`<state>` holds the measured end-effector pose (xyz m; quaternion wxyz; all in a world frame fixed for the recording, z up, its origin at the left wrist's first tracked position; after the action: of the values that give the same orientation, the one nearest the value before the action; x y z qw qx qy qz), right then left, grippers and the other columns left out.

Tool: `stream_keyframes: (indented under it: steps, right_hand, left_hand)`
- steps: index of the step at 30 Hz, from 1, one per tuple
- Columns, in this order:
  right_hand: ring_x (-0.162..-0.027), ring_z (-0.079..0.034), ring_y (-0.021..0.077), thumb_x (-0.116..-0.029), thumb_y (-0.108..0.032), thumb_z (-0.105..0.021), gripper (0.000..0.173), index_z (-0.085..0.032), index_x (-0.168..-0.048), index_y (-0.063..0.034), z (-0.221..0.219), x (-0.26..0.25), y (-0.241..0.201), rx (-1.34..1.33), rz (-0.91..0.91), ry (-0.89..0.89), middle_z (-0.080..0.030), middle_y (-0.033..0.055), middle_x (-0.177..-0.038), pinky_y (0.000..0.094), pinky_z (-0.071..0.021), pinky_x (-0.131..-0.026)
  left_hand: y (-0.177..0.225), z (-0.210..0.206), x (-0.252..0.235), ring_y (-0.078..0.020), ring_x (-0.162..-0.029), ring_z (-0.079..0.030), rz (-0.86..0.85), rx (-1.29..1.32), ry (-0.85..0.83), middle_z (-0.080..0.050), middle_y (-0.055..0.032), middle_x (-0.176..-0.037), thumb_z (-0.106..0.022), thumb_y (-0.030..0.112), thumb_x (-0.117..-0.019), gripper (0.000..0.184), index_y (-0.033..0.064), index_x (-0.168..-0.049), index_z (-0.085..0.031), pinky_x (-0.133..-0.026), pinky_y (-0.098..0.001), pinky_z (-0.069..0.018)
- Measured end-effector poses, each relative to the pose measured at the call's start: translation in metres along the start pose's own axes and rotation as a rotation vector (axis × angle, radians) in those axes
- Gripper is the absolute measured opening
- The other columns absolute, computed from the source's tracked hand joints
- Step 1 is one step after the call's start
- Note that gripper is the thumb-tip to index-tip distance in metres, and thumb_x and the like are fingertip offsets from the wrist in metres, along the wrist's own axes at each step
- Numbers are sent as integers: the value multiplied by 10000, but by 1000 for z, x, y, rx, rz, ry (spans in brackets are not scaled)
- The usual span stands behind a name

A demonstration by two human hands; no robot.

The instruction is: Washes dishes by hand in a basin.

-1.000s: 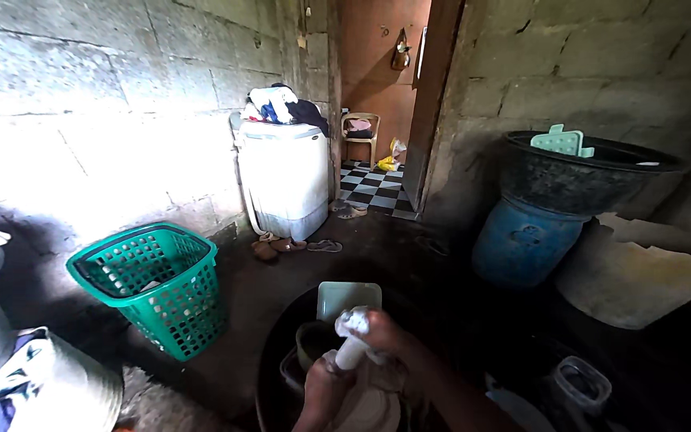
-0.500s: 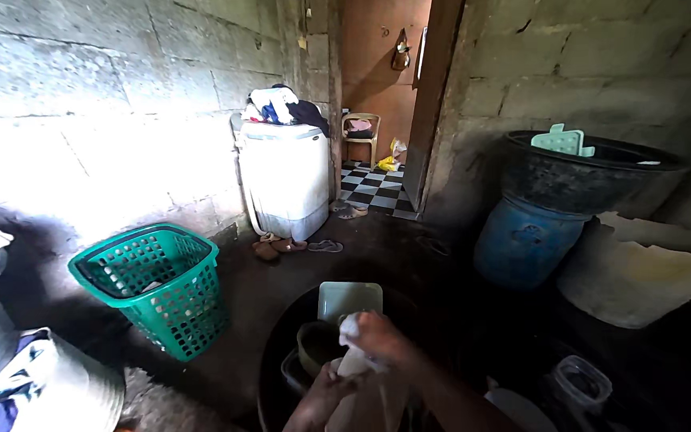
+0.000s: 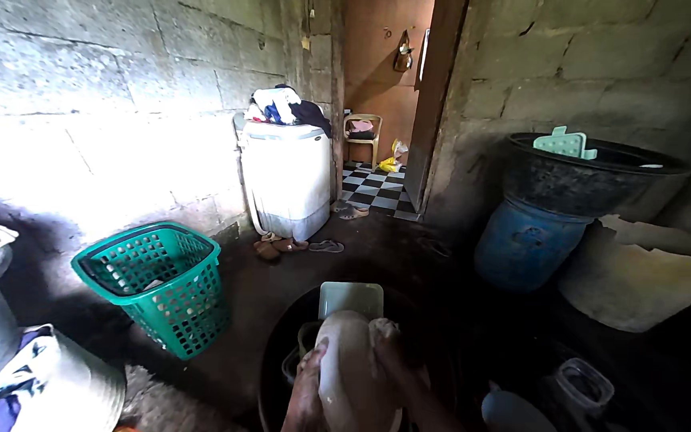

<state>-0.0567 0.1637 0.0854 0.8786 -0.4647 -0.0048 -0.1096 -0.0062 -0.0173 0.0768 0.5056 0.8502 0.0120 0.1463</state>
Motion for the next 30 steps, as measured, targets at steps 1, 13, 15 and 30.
stream_keyframes:
  steps: [1, 13, 15, 30]
  right_hand:
    - [-1344, -547, 372, -1055, -228, -549, 465, -537, -1411, 72, -8, 18, -10, 33, 7, -54, -580, 280, -1405, 485, -404, -1158]
    - [-1243, -609, 389, -1049, -267, -555, 399, -650, -1273, 50, -18, -15, 39, 60, -49, 23, -641, 275, -1297, 524, -463, -1076]
    - [-1297, -575, 391, -1046, -236, -547, 424, -601, -1343, 61, -27, -2, 33, 38, -33, 10, -604, 286, -1360, 505, -438, -1118]
    - [-1263, -591, 237, -1102, -185, -456, 377, -585, -1371, 44, 10, -10, 78, -506, -98, -15, -621, 204, -1370, 382, -449, -1099]
  left_hand:
    - [-3, 2, -6, -142, -814, -698, -12, 7, 28, -705, -100, -911, -458, 169, -1074, 263, -23, -1132, -627, -744, -329, -601]
    - [10, 9, 2, -112, -748, -708, -49, 54, 32, -715, -64, -830, -429, 123, -1057, 236, 8, -1022, -632, -683, -293, -610]
    - [3, 8, -2, -114, -758, -689, -52, -25, 25, -696, -66, -841, -438, 127, -1061, 238, -5, -1025, -633, -703, -300, -597]
    - [14, 0, 18, -113, -728, -705, -13, -12, -112, -716, -51, -803, -515, 119, -1002, 167, 31, -975, -655, -686, -290, -610]
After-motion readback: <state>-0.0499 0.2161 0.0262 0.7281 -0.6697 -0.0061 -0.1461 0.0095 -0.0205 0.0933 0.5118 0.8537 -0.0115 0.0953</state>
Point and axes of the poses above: each hand's wrist, its own x-axis away from the middle knuckle, its own z-axis out of the back of the hand, y = z × x, the point moved 4 cm from there along -x, towards the middle knuckle
